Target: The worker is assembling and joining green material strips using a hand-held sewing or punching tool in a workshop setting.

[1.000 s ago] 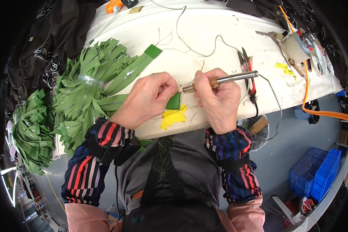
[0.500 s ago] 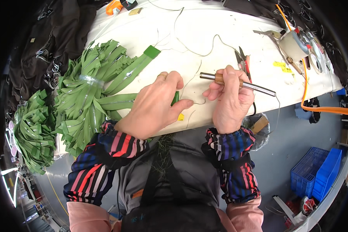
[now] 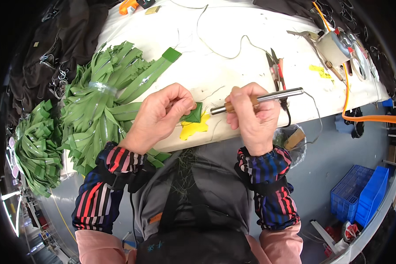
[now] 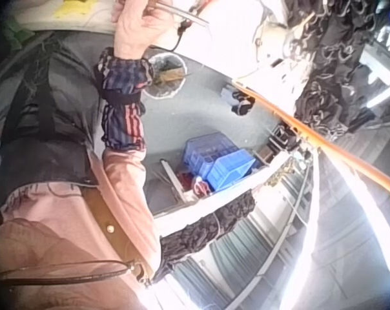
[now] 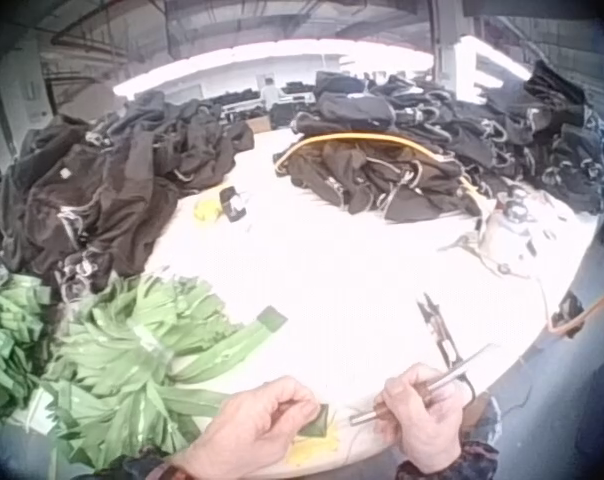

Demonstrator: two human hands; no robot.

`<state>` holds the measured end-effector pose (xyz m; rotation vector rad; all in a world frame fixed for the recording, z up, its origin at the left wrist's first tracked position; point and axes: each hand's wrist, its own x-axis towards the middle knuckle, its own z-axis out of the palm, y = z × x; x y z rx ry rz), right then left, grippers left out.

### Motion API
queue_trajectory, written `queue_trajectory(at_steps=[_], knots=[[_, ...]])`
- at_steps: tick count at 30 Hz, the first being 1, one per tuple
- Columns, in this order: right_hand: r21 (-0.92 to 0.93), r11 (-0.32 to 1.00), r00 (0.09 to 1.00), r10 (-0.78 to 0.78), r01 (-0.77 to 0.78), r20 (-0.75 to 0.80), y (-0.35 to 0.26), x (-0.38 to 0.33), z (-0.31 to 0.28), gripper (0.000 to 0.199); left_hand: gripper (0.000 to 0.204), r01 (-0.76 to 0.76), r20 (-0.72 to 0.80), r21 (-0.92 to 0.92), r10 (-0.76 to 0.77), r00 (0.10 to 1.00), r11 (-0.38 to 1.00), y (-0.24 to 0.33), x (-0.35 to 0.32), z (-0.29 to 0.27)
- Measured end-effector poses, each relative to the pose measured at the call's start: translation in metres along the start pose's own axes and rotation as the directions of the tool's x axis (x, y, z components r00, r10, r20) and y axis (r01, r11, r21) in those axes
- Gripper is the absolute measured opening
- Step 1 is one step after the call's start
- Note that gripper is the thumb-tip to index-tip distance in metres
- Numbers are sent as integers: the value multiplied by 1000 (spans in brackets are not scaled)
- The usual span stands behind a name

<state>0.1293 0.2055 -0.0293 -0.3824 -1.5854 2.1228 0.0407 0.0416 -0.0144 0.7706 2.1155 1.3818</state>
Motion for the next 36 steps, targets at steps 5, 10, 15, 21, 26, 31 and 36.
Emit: queue_trajectory(at_steps=[5, 10, 15, 21, 26, 31, 36], knots=[[-235, 968, 991, 109, -87, 82, -5, -2, 8, 16, 11, 3, 90, 38, -7, 996, 999, 6, -8, -8], [-284, 956, 985, 110, -69, 131, -5, -2, 11, 16, 13, 10, 93, 30, -13, 996, 1000, 8, -9, -10], [-322, 945, 981, 111, -55, 157, -3, -1, 11, 15, 15, 27, 86, 58, -32, 996, 998, 10, -6, -9], [-342, 939, 980, 107, -43, 169, -2, -1, 11, 13, 16, -18, 63, 77, 13, 998, 997, 9, -8, -8], [-345, 936, 981, 123, -65, 149, -1, -1, 10, 13, 15, -30, 64, 82, 25, 998, 996, 6, -6, -6], [-347, 936, 981, 122, -64, 148, -3, 0, 12, 13, 16, -31, 58, 84, 26, 998, 996, 8, -7, -8], [-336, 940, 981, 117, -60, 151, -1, 0, 15, 14, 16, -22, 61, 80, 17, 998, 997, 6, -8, -12]])
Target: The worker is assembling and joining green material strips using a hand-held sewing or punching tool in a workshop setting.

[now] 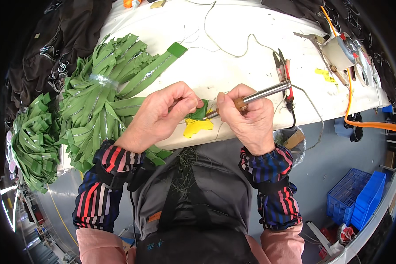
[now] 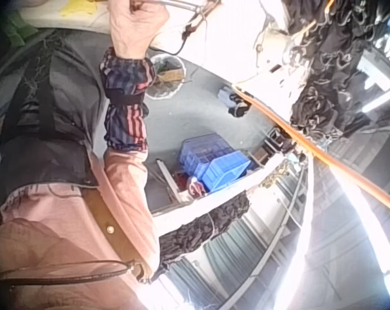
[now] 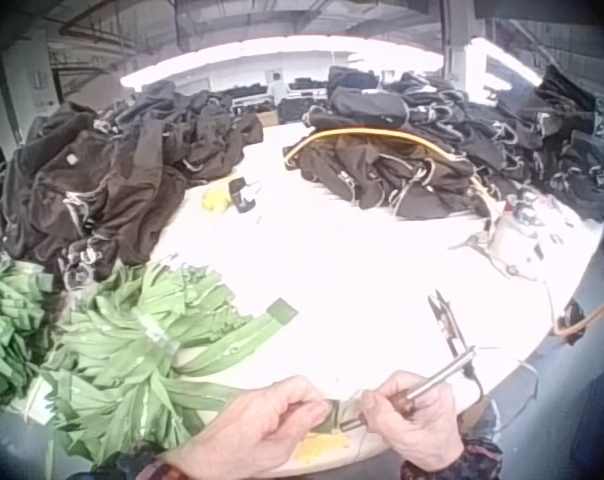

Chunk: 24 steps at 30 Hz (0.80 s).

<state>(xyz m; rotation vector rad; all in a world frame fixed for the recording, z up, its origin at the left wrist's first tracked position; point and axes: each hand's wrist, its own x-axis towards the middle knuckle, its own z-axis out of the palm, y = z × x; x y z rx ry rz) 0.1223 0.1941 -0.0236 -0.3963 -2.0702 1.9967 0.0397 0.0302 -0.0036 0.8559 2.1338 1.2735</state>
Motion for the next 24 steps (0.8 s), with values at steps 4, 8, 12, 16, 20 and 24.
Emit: queue_trajectory(at_steps=[4, 8, 12, 16, 20, 24], knots=[[121, 992, 995, -25, 36, -92, 7, 1, -10, 15, 20, 7, 198, -164, 25, 980, 986, 7, -11, -16], [357, 925, 961, -27, 129, -276, 7, 3, -12, 19, 20, 85, 443, 45, -96, 891, 995, 29, -35, -35], [453, 882, 946, 27, 129, -323, 6, 4, -11, 17, 31, -114, -46, 696, 202, 978, 709, 12, -54, -10], [431, 891, 931, 23, 146, -363, 7, 7, -9, 17, 52, -348, 297, 659, 195, 935, 667, 15, -91, 16], [466, 875, 937, 43, 133, -347, 4, 6, -9, 15, 49, -390, 371, 537, 206, 905, 748, 14, -97, 1], [480, 870, 940, 68, 109, -336, 6, 6, -12, 16, 46, -223, 53, 624, 244, 968, 749, 15, -54, -13]])
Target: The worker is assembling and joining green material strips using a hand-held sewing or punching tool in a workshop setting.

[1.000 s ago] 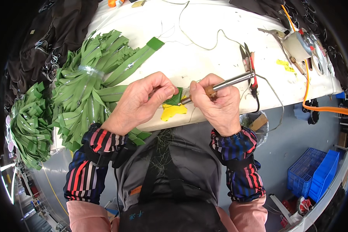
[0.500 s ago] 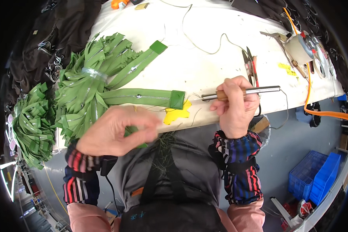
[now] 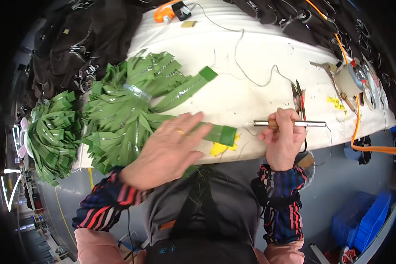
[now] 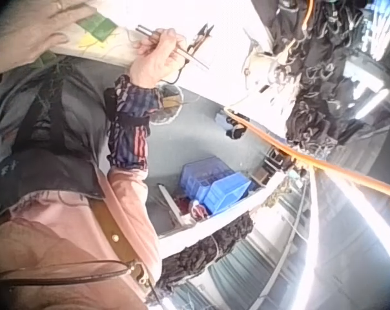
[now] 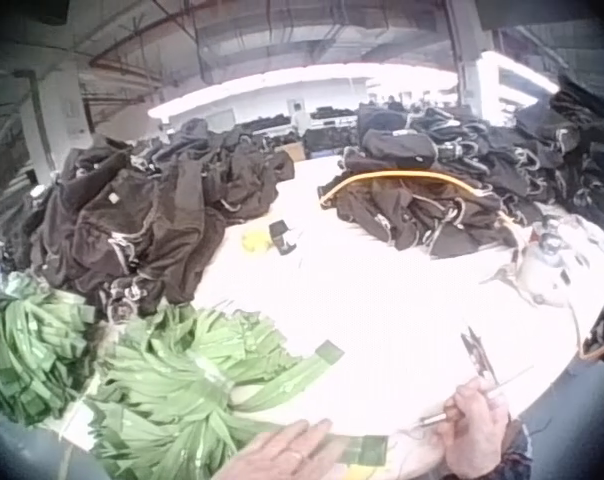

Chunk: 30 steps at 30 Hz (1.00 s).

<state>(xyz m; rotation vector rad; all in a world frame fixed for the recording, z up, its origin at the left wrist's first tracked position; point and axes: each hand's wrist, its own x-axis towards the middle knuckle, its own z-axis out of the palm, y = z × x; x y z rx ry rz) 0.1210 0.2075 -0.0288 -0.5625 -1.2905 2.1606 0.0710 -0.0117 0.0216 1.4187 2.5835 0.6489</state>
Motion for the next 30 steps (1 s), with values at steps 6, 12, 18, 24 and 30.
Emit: queue_trajectory(at_steps=[6, 12, 18, 24, 30], knots=[[-36, 999, 1000, -10, 11, 25, 3, -2, -1, 18, 54, -344, 284, 235, 275, 919, 909, 16, -18, 24], [-12, 1000, 999, -27, 27, 44, 3, 3, -1, 17, 59, -164, 186, 84, 146, 972, 983, 5, -14, 0], [-3, 999, 998, -52, 52, 27, 2, 7, 3, 16, 40, -93, 57, 294, 80, 995, 951, -43, -21, -19], [5, 1000, 1000, -12, 13, -26, -1, 3, -2, 12, 24, -105, 202, 151, 73, 977, 983, -41, -43, -60], [33, 999, 1000, -6, 5, 27, 2, -1, -5, 17, 22, -108, 214, 437, 13, 977, 893, -27, -41, -51]])
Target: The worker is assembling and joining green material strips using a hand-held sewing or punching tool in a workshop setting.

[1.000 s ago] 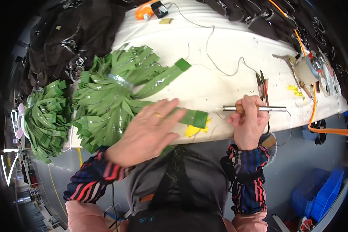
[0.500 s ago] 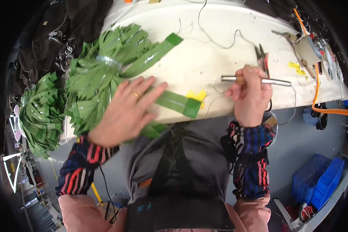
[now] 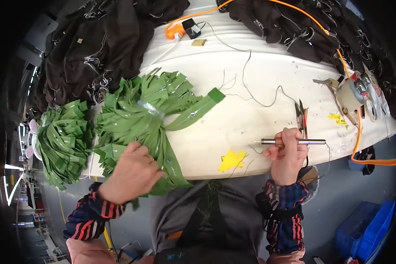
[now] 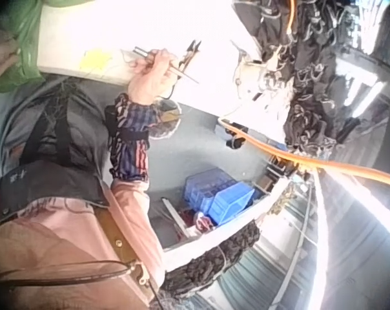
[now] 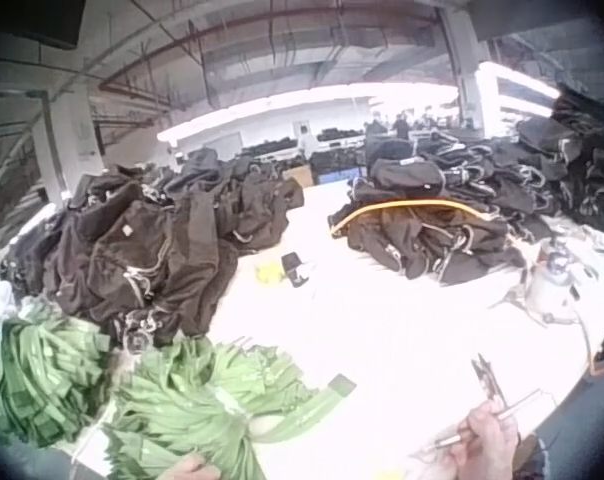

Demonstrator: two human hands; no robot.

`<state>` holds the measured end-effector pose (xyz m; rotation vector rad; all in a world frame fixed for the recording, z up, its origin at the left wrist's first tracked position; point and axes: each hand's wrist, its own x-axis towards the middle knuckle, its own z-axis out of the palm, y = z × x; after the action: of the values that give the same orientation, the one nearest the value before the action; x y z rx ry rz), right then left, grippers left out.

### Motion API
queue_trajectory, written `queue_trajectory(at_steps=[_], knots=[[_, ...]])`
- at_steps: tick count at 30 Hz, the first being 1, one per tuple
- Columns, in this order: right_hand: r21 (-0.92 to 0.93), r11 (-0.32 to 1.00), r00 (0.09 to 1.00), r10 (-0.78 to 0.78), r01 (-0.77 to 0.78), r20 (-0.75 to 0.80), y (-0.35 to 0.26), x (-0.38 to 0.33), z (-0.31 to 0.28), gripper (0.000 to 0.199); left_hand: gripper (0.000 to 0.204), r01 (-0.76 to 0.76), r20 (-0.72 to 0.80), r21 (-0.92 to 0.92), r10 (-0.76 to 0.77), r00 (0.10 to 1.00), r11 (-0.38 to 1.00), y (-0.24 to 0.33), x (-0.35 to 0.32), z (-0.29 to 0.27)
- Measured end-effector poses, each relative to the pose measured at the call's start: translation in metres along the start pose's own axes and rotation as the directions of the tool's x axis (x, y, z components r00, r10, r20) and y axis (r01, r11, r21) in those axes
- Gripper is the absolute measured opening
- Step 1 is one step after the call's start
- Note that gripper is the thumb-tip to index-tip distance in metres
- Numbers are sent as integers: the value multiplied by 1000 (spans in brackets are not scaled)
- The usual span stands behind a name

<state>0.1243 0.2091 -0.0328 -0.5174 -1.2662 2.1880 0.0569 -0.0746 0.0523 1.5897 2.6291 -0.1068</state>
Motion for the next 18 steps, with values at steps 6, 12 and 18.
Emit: queue_trajectory(at_steps=[6, 12, 18], knots=[[32, 999, 1000, 17, -17, 1, 0, 4, 2, 19, 32, 213, -238, -157, -246, 940, 964, 8, 83, 12], [78, 997, 1000, 8, -8, -3, -3, 5, 1, 17, 47, 115, -119, -234, -146, 982, 965, 0, 107, 42], [99, 994, 999, 35, -36, 15, -5, 8, -1, 15, 44, -64, -71, -56, 60, 996, 996, 22, 83, 25]])
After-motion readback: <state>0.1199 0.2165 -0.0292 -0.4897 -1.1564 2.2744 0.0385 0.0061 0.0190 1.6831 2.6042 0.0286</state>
